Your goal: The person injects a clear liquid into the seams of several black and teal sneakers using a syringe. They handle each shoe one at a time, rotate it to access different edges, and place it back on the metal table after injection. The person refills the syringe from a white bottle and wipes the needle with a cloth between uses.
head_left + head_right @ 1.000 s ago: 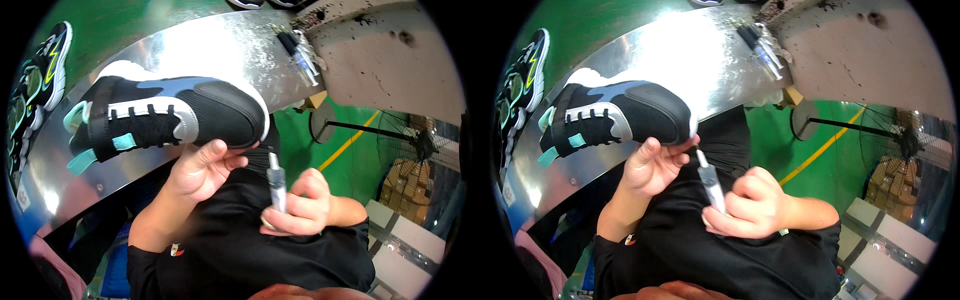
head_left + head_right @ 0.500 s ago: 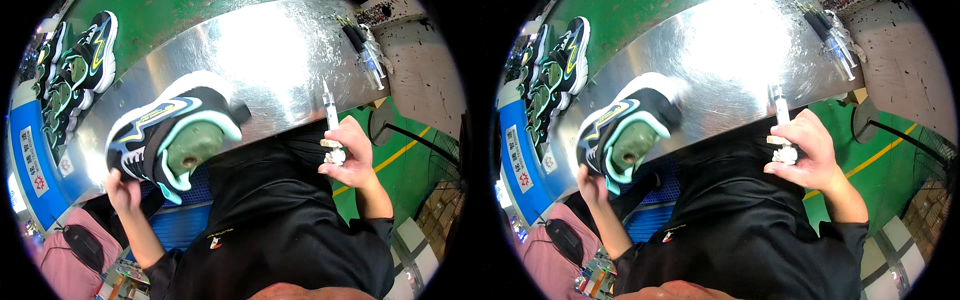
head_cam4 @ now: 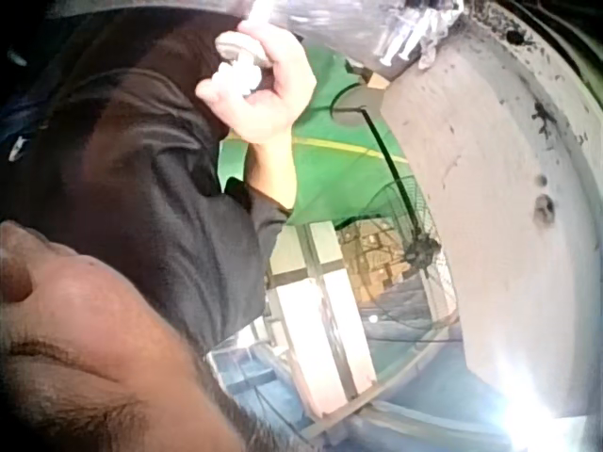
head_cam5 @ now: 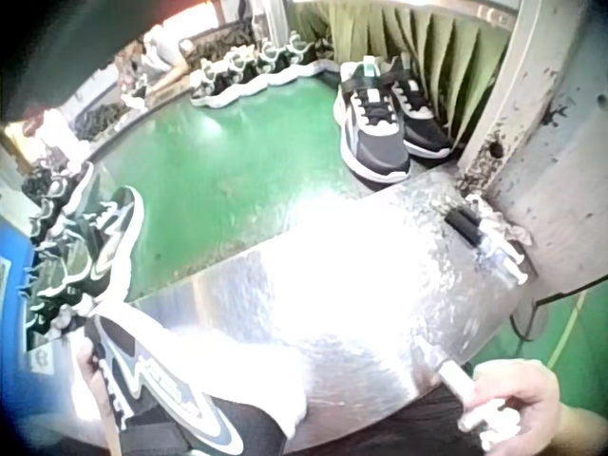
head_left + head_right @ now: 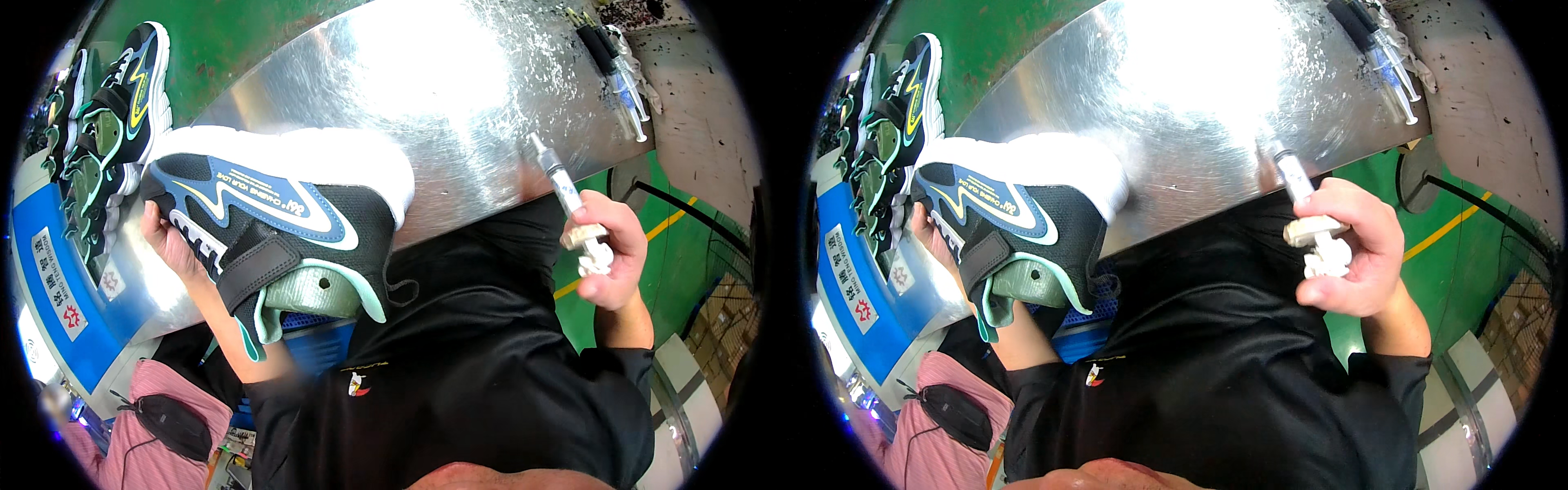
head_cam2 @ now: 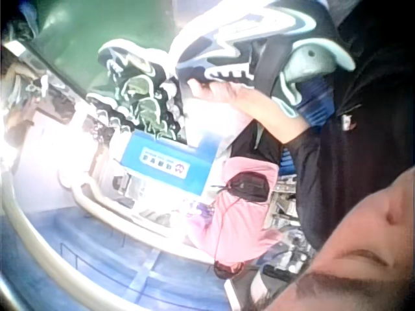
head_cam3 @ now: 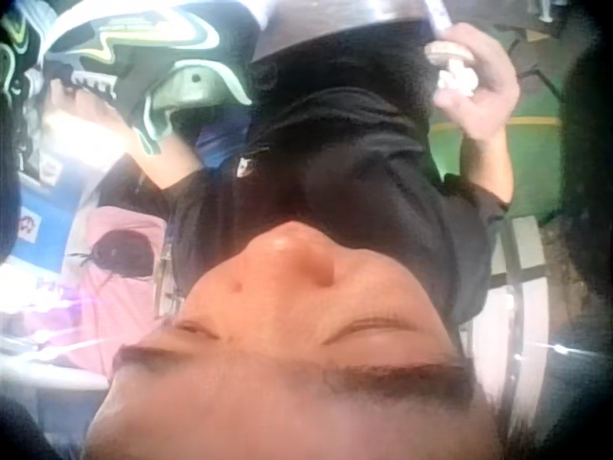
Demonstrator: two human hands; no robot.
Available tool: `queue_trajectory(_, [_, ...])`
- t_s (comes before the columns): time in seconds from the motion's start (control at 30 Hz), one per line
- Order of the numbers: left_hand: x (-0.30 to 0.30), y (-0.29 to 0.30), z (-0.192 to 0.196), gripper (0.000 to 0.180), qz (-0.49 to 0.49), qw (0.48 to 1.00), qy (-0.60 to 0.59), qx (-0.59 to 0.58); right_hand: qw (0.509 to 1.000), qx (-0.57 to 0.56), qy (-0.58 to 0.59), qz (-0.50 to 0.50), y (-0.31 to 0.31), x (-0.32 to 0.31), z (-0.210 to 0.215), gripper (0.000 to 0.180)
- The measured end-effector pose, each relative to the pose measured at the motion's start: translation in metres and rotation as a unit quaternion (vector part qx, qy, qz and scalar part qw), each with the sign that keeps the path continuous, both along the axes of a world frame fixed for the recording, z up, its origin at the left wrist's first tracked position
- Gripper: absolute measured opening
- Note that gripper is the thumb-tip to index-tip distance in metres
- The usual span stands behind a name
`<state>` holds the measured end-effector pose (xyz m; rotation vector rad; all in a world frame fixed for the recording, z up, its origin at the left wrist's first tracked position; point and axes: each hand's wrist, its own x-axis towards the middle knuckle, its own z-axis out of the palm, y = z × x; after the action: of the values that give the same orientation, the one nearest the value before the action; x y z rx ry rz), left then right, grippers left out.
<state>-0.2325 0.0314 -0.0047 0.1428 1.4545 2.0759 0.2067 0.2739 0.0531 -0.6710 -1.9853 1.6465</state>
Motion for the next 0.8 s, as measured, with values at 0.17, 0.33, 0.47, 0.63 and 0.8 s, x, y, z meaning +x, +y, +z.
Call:
queue_trajectory(0.17, [-0.018,-0.02,-0.024,0.022,0.052,0.991,0.122,-0.036,0.934,-0.234,0.251,0.101,-0.006,-0.043,0.0,0.073])
queue_trajectory(0.33, [-0.019,-0.019,-0.017,0.02,-0.019,0.998,0.06,0.015,0.856,-0.352,0.345,0.154,-0.019,-0.079,-0.002,0.072])
queue_trajectory(0.47, [-0.011,-0.015,-0.013,0.022,-0.003,0.997,0.079,0.005,0.855,-0.365,0.327,0.169,-0.023,-0.088,-0.001,0.072])
queue_trajectory(0.63, [-0.013,-0.013,-0.011,0.026,0.009,0.996,0.085,-0.005,0.861,-0.36,0.309,0.185,-0.022,-0.093,-0.005,0.072])
queue_trajectory(0.8, [-0.014,-0.015,-0.007,0.027,-0.023,0.999,0.035,0.027,0.875,-0.341,0.283,0.194,-0.021,-0.094,-0.006,0.071])
